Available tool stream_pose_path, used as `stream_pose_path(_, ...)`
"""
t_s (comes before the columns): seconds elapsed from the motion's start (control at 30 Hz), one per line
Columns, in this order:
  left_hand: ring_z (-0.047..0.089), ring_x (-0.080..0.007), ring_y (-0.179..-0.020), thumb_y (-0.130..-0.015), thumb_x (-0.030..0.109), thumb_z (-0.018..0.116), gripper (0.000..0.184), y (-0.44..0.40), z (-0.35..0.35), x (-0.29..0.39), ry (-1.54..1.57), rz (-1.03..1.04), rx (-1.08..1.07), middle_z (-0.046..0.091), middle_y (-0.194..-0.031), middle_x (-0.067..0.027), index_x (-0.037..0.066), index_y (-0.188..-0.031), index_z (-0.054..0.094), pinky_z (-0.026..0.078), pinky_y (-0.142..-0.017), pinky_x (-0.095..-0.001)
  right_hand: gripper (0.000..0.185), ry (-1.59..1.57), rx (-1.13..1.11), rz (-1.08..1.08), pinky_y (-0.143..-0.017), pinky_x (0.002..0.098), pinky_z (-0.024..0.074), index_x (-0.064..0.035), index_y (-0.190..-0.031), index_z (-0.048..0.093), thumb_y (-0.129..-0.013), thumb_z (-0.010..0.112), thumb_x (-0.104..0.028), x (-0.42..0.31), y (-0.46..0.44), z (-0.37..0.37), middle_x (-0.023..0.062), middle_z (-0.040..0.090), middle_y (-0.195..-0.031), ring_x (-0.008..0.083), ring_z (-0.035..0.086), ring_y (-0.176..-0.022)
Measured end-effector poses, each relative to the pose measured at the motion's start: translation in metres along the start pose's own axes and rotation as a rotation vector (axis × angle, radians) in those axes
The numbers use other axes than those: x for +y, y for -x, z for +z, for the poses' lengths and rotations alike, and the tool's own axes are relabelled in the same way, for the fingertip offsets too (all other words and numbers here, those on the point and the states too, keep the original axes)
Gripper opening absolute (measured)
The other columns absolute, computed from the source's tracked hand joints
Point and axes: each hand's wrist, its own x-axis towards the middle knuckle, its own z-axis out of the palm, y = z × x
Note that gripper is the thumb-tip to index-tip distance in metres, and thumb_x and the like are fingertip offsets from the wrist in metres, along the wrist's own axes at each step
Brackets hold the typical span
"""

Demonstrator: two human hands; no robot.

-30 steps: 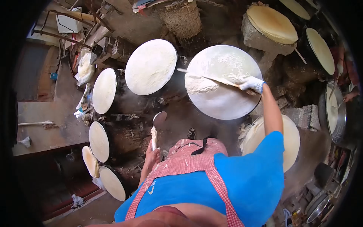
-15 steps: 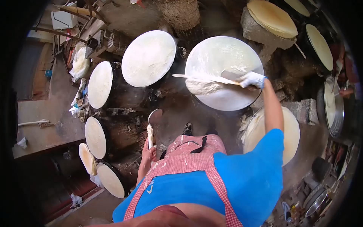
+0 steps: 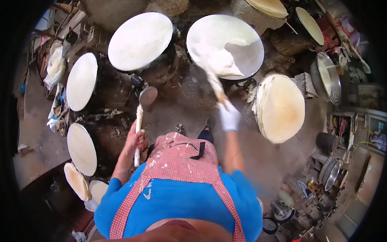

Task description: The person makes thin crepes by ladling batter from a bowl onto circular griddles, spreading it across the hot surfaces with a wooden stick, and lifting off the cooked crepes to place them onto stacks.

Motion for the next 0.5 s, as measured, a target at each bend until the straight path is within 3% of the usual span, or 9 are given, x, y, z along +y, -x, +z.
stream_pose_path(0.07,0.025,-0.0049,-0.033,-0.080,0.002,0.049,0.067,0.018,-0.007,0.013,0.163,-0.036,-0.145,0.028,-0.050,0.0036,0.029,-0.134,0.020,0.019,-0.028,-0.0188,0.029,0.555,-0.154,0.017,-0.059,0.0390,0.0457,-0.0130,-0.098,0.063,-0.079,0.058,-0.035,-0.053,-0.003,0.024,0.0119,0.061,-0.070,0.0285,0.060,-0.066)
stream_pose_path(0.13,0.024,-0.0051,-0.033,-0.081,0.003,0.050,0.067,0.043,-0.010,0.025,0.279,-0.005,-0.240,0.027,-0.050,0.0033,0.030,-0.134,0.019,0.020,-0.027,-0.0181,0.030,0.634,-0.021,-0.050,-0.056,0.0411,0.0462,-0.0172,-0.095,0.062,-0.079,0.052,-0.041,-0.049,0.009,0.013,0.0131,0.059,-0.066,0.0315,0.058,-0.062)
stream_pose_path(0.2,0.025,-0.0052,-0.033,-0.081,0.006,0.052,0.069,0.061,-0.022,0.023,0.447,0.026,-0.473,0.029,-0.050,0.0009,0.033,-0.133,0.018,0.022,-0.026,-0.0172,0.031,0.868,0.000,0.049,-0.048,0.0411,0.0452,-0.0201,-0.100,0.061,-0.079,0.053,-0.042,-0.030,0.024,-0.020,0.0128,0.056,-0.060,0.0281,0.057,-0.052)
stream_pose_path(0.27,0.025,-0.0051,-0.033,-0.081,0.005,0.051,0.071,0.074,-0.025,0.023,0.592,0.070,-0.694,0.029,-0.050,-0.0004,0.035,-0.135,0.014,0.024,-0.026,-0.0167,0.036,0.743,-0.004,0.210,-0.053,0.0420,0.0459,-0.0207,-0.109,0.058,-0.080,0.053,-0.041,-0.005,0.030,-0.043,0.0144,0.059,-0.066,0.0307,0.059,-0.058)
stream_pose_path(0.3,0.026,-0.0051,-0.033,-0.083,0.005,0.049,0.073,0.075,-0.026,0.022,0.719,0.058,-0.839,0.030,-0.051,-0.0015,0.036,-0.136,0.010,0.026,-0.026,-0.0165,0.039,0.432,0.066,0.271,-0.060,0.0416,0.0467,-0.0192,-0.112,0.057,-0.079,0.054,-0.039,-0.026,0.025,-0.041,0.0157,0.062,-0.077,0.0329,0.060,-0.066)
stream_pose_path(0.33,0.030,-0.0052,-0.035,-0.086,0.006,0.046,0.070,0.073,-0.025,0.020,0.819,0.064,-0.941,0.030,-0.053,-0.0018,0.037,-0.136,0.008,0.030,-0.027,-0.0163,0.036,0.440,0.091,0.346,-0.066,0.0402,0.0466,-0.0161,-0.106,0.060,-0.077,0.056,-0.038,-0.063,0.016,-0.034,0.0153,0.063,-0.084,0.0338,0.060,-0.073)
stream_pose_path(0.4,0.033,-0.0055,-0.038,-0.089,0.009,0.041,0.064,0.074,-0.017,0.023,0.974,-0.002,-0.988,0.031,-0.055,-0.0021,0.037,-0.136,0.008,0.032,-0.029,-0.0164,0.034,0.190,0.085,0.290,-0.065,0.0420,0.0465,-0.0143,-0.098,0.063,-0.075,0.060,-0.039,-0.063,-0.004,0.011,0.0181,0.061,-0.080,0.0360,0.059,-0.075)
stream_pose_path(0.47,0.034,-0.0057,-0.040,-0.091,0.013,0.040,0.060,0.069,-0.016,0.016,0.997,-0.007,-1.003,0.032,-0.057,-0.0019,0.038,-0.136,0.009,0.034,-0.031,-0.0163,0.035,0.429,-0.105,0.103,-0.063,0.0422,0.0471,-0.0140,-0.098,0.062,-0.077,0.054,-0.042,-0.064,-0.011,0.035,0.0176,0.061,-0.078,0.0366,0.058,-0.072)
stream_pose_path(0.5,0.034,-0.0059,-0.041,-0.091,0.015,0.040,0.058,0.066,-0.021,0.008,1.029,-0.058,-0.949,0.033,-0.058,-0.0017,0.038,-0.136,0.011,0.033,-0.031,-0.0165,0.036,0.472,-0.088,0.115,-0.062,0.0426,0.0469,-0.0150,-0.099,0.062,-0.078,0.053,-0.043,-0.061,-0.005,0.026,0.0176,0.061,-0.077,0.0367,0.059,-0.072)
